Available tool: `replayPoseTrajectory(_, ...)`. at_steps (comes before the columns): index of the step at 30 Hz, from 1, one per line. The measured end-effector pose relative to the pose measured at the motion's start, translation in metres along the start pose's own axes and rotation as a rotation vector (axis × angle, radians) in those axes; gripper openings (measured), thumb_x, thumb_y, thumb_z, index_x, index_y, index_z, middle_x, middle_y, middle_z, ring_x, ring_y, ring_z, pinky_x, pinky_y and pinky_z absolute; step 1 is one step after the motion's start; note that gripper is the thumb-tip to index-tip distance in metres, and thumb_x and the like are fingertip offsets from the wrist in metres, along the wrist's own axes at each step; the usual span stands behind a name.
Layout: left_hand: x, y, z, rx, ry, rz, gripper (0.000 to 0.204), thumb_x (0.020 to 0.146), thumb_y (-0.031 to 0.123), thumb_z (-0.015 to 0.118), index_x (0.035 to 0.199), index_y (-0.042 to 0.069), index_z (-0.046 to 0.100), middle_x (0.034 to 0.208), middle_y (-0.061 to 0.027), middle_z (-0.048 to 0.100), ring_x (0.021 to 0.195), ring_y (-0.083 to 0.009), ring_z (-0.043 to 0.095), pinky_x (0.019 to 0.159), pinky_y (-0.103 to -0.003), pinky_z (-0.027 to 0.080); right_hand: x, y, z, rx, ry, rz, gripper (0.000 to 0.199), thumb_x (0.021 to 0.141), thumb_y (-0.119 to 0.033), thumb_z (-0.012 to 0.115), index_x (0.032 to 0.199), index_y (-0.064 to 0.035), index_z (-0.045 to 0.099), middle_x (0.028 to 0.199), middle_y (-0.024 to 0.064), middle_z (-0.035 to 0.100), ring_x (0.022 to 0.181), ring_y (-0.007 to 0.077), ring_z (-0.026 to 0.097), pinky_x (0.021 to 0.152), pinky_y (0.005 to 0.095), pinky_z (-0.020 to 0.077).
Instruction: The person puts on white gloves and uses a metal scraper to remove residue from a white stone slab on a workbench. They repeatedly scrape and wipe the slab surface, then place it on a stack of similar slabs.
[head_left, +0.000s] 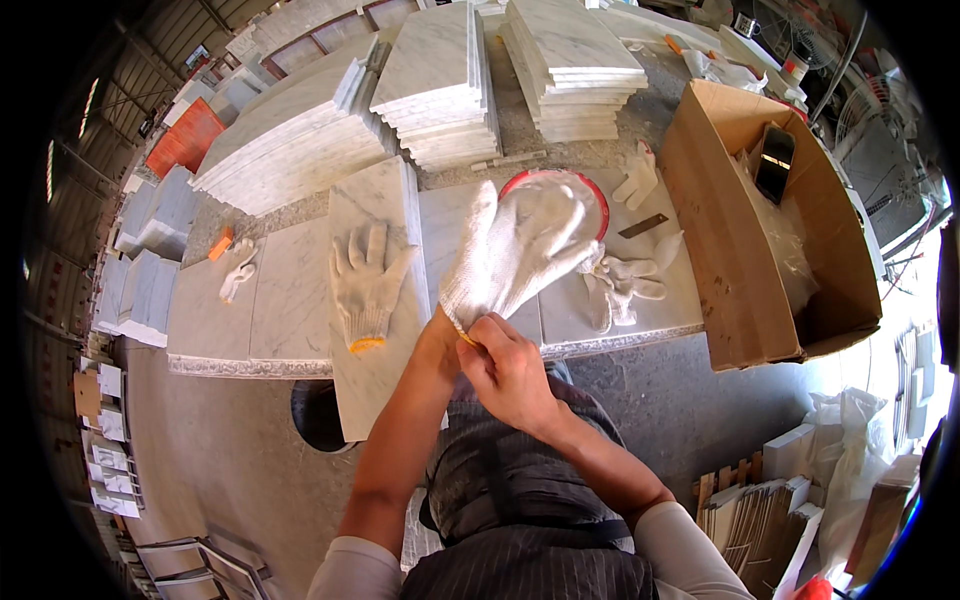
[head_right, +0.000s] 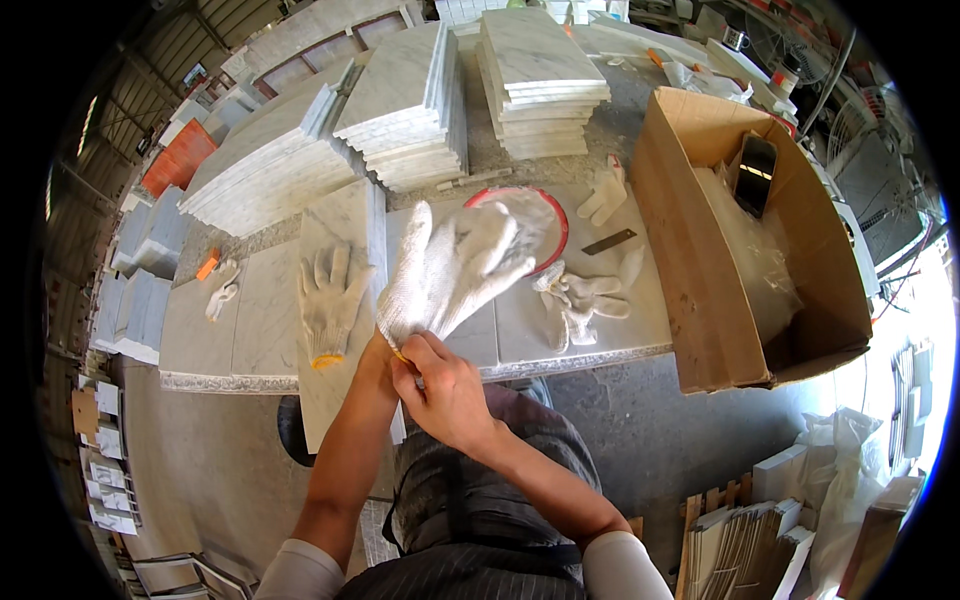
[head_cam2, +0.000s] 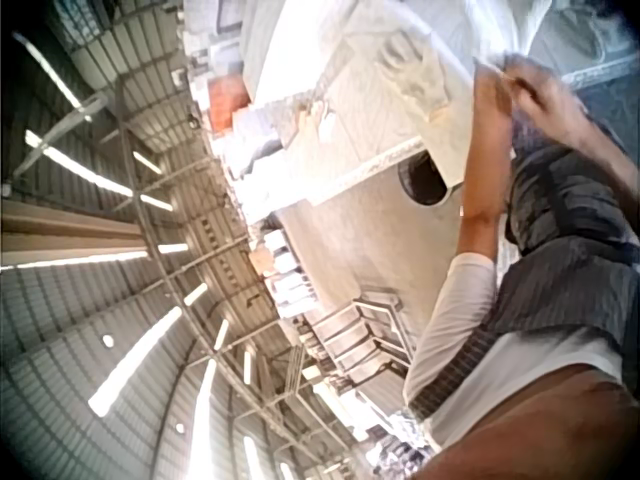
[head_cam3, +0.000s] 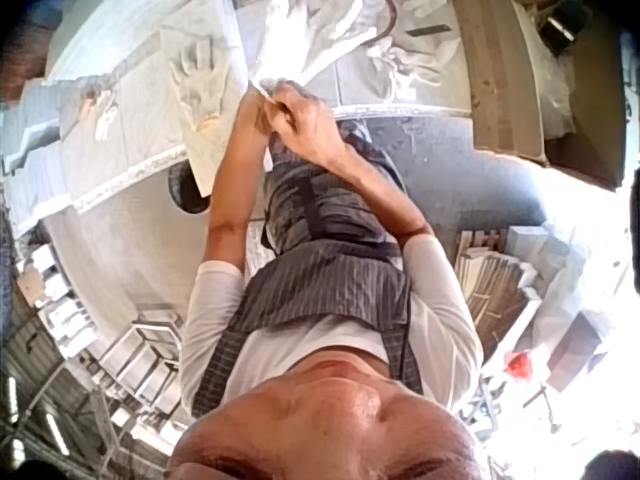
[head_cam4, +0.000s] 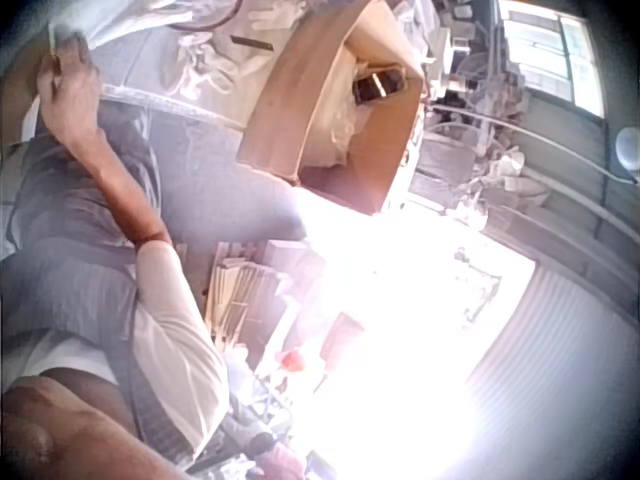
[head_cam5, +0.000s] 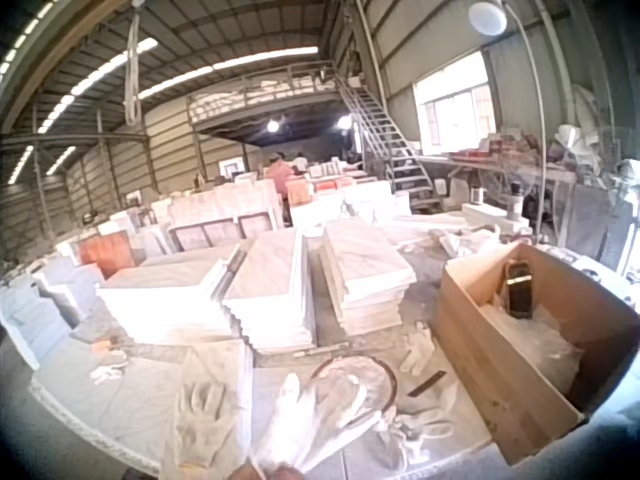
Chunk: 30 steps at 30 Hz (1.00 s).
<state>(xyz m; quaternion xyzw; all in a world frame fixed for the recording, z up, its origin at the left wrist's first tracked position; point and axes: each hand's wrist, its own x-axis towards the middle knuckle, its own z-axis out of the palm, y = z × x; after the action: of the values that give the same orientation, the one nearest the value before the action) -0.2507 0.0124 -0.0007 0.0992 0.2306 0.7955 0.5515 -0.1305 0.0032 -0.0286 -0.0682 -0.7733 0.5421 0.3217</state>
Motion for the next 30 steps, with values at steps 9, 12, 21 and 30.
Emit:
replayPoseTrajectory(9,0.038,0.000,-0.080,-0.211,-0.855,0.216,0.073,0.099,0.061,0.043,0.138,-0.001,0.045,0.140,-0.0188,0.048,0.134,-0.0340,0.045,0.119,-0.058,0.027,0.002,0.004,0.006,-0.091,-0.011,-0.061,0.013,0.087,-0.009,0.063,0.085,-0.0042,0.052,0.076,0.0148,0.060,0.063,0.0392,0.061,0.055,0.0461,0.0488)
replayPoseTrajectory(12,0.038,-0.005,-0.067,-0.195,-0.759,0.197,0.085,0.094,0.073,0.039,0.137,0.000,0.047,0.137,-0.0196,0.050,0.135,-0.0393,0.042,0.119,-0.061,0.024,0.002,0.009,0.005,-0.082,-0.032,-0.051,0.013,0.087,-0.009,0.063,0.084,-0.0039,0.052,0.075,0.0152,0.060,0.063,0.0397,0.061,0.055,0.0463,0.0489)
replayPoseTrajectory(21,0.016,-0.005,-0.026,-0.173,-0.255,0.035,0.095,0.083,0.087,0.031,0.142,0.014,0.046,0.147,-0.0208,0.041,0.136,-0.0493,0.034,0.114,-0.071,0.020,0.005,0.006,0.005,-0.064,-0.041,-0.077,0.013,0.087,-0.009,0.063,0.084,-0.0036,0.052,0.076,0.0158,0.060,0.064,0.0400,0.062,0.055,0.0466,0.0488)
replayPoseTrajectory(30,0.002,0.002,-0.030,-0.064,-0.137,0.041,0.100,0.085,0.085,0.032,0.146,0.007,0.037,0.149,-0.0216,0.038,0.138,-0.0469,0.033,0.116,-0.066,0.020,0.000,0.009,-0.008,0.121,-0.167,0.010,0.007,0.094,-0.006,0.060,0.094,-0.0025,0.053,0.086,0.0104,0.057,0.055,0.0195,0.057,0.052,0.0337,0.0456)
